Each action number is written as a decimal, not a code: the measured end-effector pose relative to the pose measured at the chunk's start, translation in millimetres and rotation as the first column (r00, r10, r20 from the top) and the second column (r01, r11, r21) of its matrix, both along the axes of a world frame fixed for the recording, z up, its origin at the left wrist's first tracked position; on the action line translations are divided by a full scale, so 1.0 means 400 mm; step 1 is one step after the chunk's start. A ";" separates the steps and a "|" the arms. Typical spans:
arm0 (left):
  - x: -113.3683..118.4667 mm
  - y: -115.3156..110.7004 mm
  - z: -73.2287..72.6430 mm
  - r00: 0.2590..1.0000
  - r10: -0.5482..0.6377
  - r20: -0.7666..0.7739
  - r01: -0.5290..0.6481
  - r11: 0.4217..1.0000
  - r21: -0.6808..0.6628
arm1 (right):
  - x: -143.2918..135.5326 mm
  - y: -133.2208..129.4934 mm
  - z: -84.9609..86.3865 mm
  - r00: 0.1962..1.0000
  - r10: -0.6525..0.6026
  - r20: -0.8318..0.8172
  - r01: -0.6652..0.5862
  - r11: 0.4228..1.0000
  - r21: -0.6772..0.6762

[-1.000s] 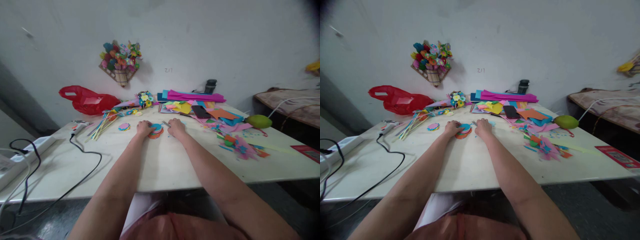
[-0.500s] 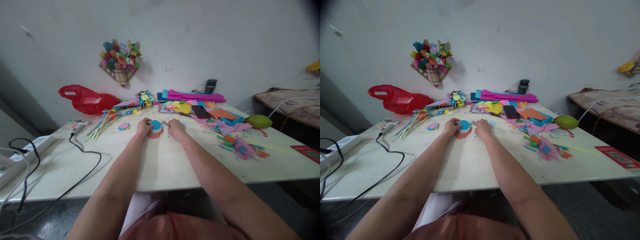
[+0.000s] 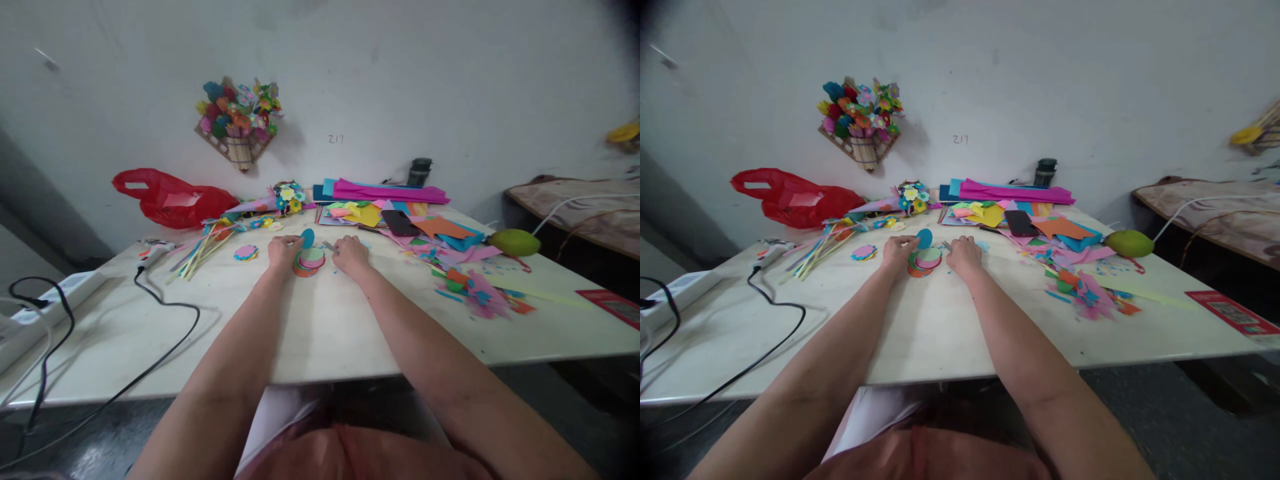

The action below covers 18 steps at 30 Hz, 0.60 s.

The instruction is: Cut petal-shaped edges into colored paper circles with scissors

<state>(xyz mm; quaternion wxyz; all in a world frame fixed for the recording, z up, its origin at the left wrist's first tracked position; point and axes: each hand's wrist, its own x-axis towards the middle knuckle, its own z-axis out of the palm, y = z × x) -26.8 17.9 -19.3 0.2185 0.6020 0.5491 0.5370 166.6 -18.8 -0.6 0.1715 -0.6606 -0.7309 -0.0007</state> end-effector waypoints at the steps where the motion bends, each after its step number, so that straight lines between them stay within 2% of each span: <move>1: 0.005 -0.005 0.004 0.999 0.004 0.038 -0.005 1.000 0.022 | -0.001 0.002 0.001 0.999 -0.003 -0.044 0.004 1.000 0.028; 3: 0.017 -0.019 0.012 0.985 -0.097 0.139 0.093 0.995 0.035 | -0.002 0.010 0.000 0.981 -0.001 -0.196 0.011 0.999 0.051; 5: 0.030 -0.034 0.019 0.946 -0.230 0.228 0.236 0.972 0.005 | -0.004 0.020 -0.002 0.904 0.020 -0.426 -0.009 1.000 0.028; 8: 0.041 -0.051 0.029 0.889 -0.343 0.302 0.372 0.927 -0.042 | -0.005 0.036 -0.009 0.662 0.057 -0.748 -0.084 0.996 0.002; 10: 0.044 -0.056 0.032 0.869 -0.384 0.311 0.422 0.905 -0.060 | -0.006 0.042 -0.011 0.516 0.066 -0.854 -0.123 0.992 0.003; 11: 0.045 -0.056 0.033 0.864 -0.397 0.310 0.436 0.897 -0.068 | -0.006 0.043 -0.011 0.472 0.069 -0.879 -0.135 0.991 0.005; 13: 0.047 -0.056 0.034 0.858 -0.408 0.311 0.453 0.887 -0.086 | -0.007 0.042 -0.009 0.436 0.076 -0.897 -0.148 0.989 0.012; 18: 0.059 -0.052 0.031 0.873 -0.382 0.304 0.431 0.895 -0.112 | -0.008 0.034 0.000 0.416 0.081 -0.906 -0.163 0.987 0.014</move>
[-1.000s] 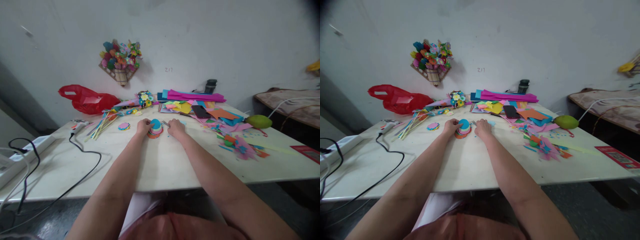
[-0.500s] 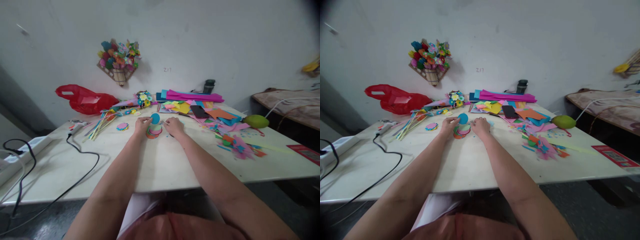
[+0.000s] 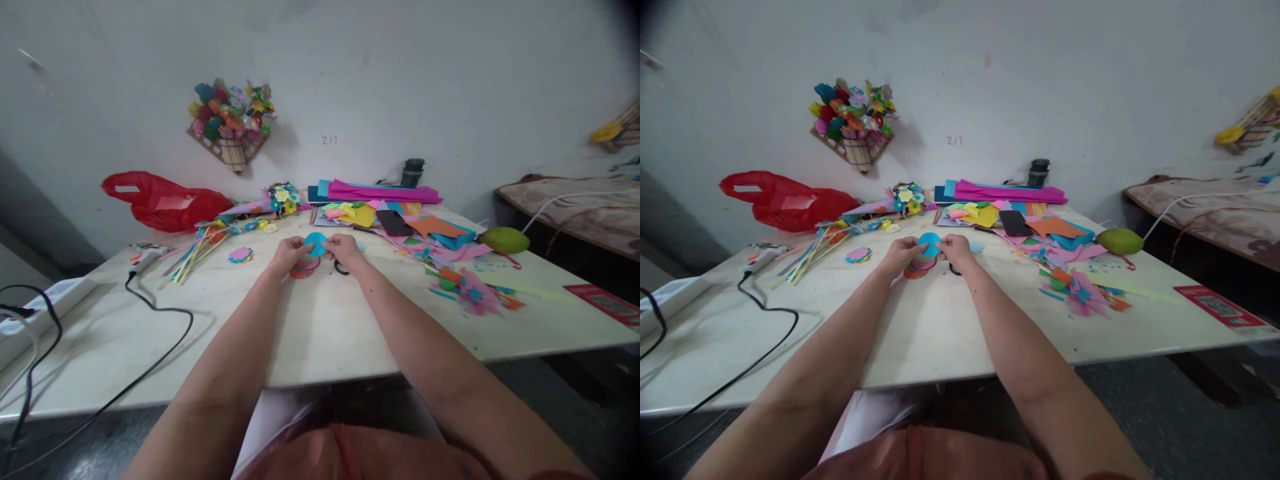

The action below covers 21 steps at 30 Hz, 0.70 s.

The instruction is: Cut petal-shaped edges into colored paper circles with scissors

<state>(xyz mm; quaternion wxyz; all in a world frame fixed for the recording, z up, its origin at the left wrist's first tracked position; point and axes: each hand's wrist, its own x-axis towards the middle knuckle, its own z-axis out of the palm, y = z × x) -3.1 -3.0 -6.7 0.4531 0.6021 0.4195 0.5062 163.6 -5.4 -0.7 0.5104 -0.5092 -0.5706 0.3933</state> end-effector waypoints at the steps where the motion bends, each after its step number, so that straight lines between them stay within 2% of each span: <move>1: 0.003 0.000 -0.001 1.000 0.015 -0.005 -0.015 1.000 0.001 | 0.000 -0.001 0.000 1.000 -0.001 0.007 0.001 1.000 -0.003; 8: 0.012 0.008 -0.010 0.995 0.045 0.088 -0.038 0.996 -0.080 | 0.013 0.006 -0.004 0.994 -0.034 0.101 0.033 0.999 0.006; 10: 0.008 0.012 -0.013 0.992 0.061 0.111 -0.049 0.993 -0.104 | 0.038 0.017 -0.002 0.987 -0.126 0.103 0.125 0.992 0.016; 12: 0.003 0.016 -0.017 0.990 0.067 0.122 -0.053 0.992 -0.113 | 0.076 0.031 0.000 0.958 -0.266 0.111 0.267 0.964 0.004; 14: 0.000 0.017 -0.019 0.990 0.071 0.120 -0.057 0.991 -0.121 | 0.117 0.045 0.002 0.902 -0.395 0.175 0.405 0.914 -0.029; 16: 0.000 0.014 -0.019 0.991 0.059 0.117 -0.044 0.991 -0.128 | 0.152 0.052 0.004 0.835 -0.443 0.326 0.490 0.869 -0.072; 18: 0.002 0.008 -0.016 0.992 0.036 0.119 -0.020 0.990 -0.137 | 0.173 0.053 0.006 0.732 -0.427 0.531 0.542 0.837 -0.075; 21: 0.005 0.000 -0.011 0.994 0.036 0.104 -0.019 0.986 -0.167 | 0.180 0.044 0.006 0.630 -0.388 0.672 0.562 0.826 -0.050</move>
